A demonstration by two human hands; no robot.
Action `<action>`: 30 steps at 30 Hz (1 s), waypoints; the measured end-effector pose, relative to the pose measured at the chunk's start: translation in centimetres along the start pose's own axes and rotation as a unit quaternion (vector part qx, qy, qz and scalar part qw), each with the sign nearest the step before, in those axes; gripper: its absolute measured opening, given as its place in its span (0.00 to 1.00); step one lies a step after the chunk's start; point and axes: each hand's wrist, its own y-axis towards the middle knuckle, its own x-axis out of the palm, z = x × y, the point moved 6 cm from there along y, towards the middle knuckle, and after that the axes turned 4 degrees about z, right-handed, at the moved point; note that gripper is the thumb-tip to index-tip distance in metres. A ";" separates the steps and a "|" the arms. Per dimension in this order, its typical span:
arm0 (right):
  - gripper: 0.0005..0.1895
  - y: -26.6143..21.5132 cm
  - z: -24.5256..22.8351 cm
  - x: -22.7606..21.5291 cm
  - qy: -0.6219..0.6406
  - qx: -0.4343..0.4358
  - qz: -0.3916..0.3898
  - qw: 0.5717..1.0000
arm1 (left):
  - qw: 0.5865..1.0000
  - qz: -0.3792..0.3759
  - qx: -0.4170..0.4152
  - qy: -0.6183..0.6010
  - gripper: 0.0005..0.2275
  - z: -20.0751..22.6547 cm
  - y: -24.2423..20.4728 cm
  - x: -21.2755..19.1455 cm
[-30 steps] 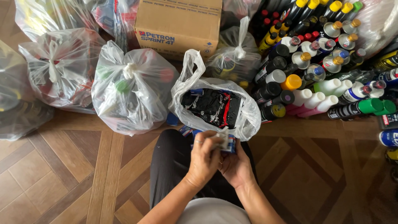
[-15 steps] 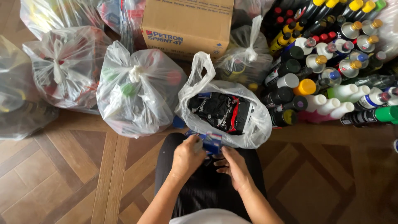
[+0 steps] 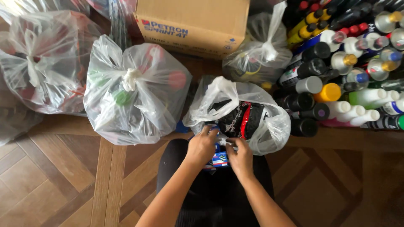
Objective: The person sits on the floor and wipes small blue and white boxes with a white cloth. They pick up the boxes from a plastic bag, wipe them, and place them back into the bag. The person repeats this process for several boxes.
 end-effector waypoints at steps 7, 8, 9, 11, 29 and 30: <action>0.11 1.4 1.6 2.6 -0.005 -0.059 -0.034 0.998 | 0.989 -0.037 0.051 0.134 0.24 -2.6 3.2 9.9; 0.11 1.6 2.0 3.0 -0.015 -0.063 -0.039 0.997 | 0.987 0.008 0.099 0.129 0.17 -2.1 3.3 8.7; 0.12 1.6 2.4 3.6 -0.023 -0.066 -0.046 0.997 | 0.980 0.051 0.145 0.126 0.11 -1.8 3.0 7.4; 0.12 3.4 1.5 3.9 -0.017 -0.063 -0.058 0.996 | 0.987 0.000 0.141 0.082 0.20 -1.1 1.9 3.4; 0.15 21.1 -4.6 9.6 -0.212 -0.245 -0.153 0.934 | 0.999 -0.039 0.020 -0.002 0.05 -0.3 3.5 3.2; 0.18 21.6 -5.3 9.6 -0.231 -0.257 -0.164 0.924 | 0.994 -0.079 -0.046 0.065 0.12 -1.9 4.1 5.9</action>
